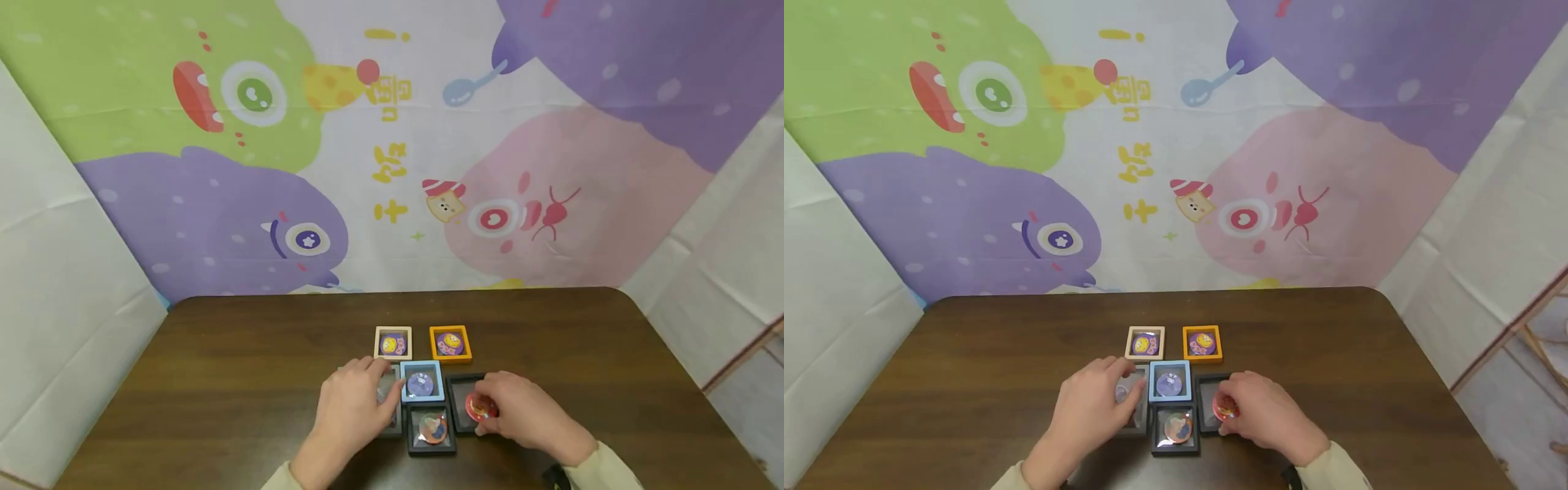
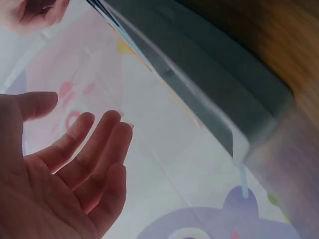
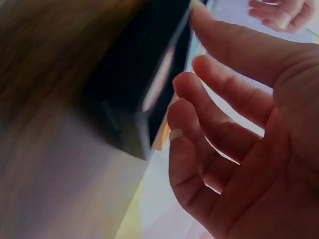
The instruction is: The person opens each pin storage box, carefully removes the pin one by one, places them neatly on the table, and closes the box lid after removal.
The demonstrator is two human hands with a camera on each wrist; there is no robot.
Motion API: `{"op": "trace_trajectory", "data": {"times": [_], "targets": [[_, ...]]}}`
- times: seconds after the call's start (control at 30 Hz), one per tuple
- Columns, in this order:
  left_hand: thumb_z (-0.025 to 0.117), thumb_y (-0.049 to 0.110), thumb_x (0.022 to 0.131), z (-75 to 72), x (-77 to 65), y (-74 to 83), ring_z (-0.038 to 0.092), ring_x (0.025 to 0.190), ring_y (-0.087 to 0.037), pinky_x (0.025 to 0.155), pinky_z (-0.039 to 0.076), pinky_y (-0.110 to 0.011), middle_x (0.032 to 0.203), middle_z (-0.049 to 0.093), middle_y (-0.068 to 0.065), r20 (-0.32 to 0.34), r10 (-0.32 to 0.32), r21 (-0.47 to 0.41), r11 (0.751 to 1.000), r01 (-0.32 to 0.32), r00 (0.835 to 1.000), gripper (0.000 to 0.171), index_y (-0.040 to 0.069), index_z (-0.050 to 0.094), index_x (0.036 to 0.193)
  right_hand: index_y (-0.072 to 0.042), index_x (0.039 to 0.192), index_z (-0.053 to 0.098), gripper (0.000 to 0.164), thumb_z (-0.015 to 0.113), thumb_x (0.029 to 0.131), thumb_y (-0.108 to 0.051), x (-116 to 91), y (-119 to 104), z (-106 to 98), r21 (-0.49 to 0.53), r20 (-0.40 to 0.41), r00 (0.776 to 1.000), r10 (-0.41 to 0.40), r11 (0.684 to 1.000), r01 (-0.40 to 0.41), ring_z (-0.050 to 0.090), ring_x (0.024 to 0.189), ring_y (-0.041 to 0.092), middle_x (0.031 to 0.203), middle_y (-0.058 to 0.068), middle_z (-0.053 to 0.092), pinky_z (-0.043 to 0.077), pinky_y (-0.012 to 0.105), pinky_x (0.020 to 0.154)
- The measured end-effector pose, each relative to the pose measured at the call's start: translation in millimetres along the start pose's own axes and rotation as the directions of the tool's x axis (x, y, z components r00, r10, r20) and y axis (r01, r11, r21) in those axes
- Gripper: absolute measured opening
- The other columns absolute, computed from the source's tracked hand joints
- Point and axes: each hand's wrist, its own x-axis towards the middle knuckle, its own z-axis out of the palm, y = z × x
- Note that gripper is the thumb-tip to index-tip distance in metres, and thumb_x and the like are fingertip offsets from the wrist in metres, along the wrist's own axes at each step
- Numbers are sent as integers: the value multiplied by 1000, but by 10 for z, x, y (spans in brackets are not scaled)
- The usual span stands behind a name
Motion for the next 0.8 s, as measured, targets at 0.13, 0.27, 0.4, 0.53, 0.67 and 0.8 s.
{"op": "trace_trajectory", "data": {"times": [0.13,0.27,0.4,0.53,0.67,0.8], "targets": [[58,48,82,23,5,55,53,62,-10,43,41,-29,79,61,10,36,8,-14,1000,-8,999,28,21,63,82,-26,81,54,30,78,67,-38,7,39,32,15,62,996,-59,998,59,41,68,5,75,-14,45,39,24,60],[58,48,82,32,13,68,52,60,-9,43,40,-28,78,61,10,49,9,-29,1000,-8,999,27,21,62,80,-27,80,52,30,79,67,-29,3,50,60,49,110,989,-98,994,93,41,66,4,73,-13,44,38,24,59],[60,46,82,24,9,38,52,60,-8,43,41,-28,77,61,10,42,17,-37,999,-15,999,25,21,62,81,-28,77,51,29,77,69,-22,-4,42,80,29,122,988,-95,995,92,41,64,4,71,-13,43,38,24,58],[60,46,81,27,-3,18,51,59,-8,42,40,-27,77,60,11,38,24,-44,999,-22,999,24,21,61,81,-28,75,50,25,74,71,-21,-6,63,69,-6,121,989,-89,996,91,40,61,4,69,-14,43,37,25,55],[59,47,82,24,8,0,52,61,-8,44,40,-28,78,61,11,50,14,-52,999,-12,999,25,22,61,82,-28,75,51,23,73,72,-22,5,55,18,15,111,991,-73,997,71,40,59,5,68,-14,44,37,26,54],[59,46,82,0,11,-10,51,62,-6,45,40,-28,79,61,12,117,-11,-98,995,22,993,22,23,61,83,-28,76,50,24,73,72,-23,-11,-18,-27,25,76,994,-81,997,80,41,61,5,69,-14,44,38,24,55]]}}
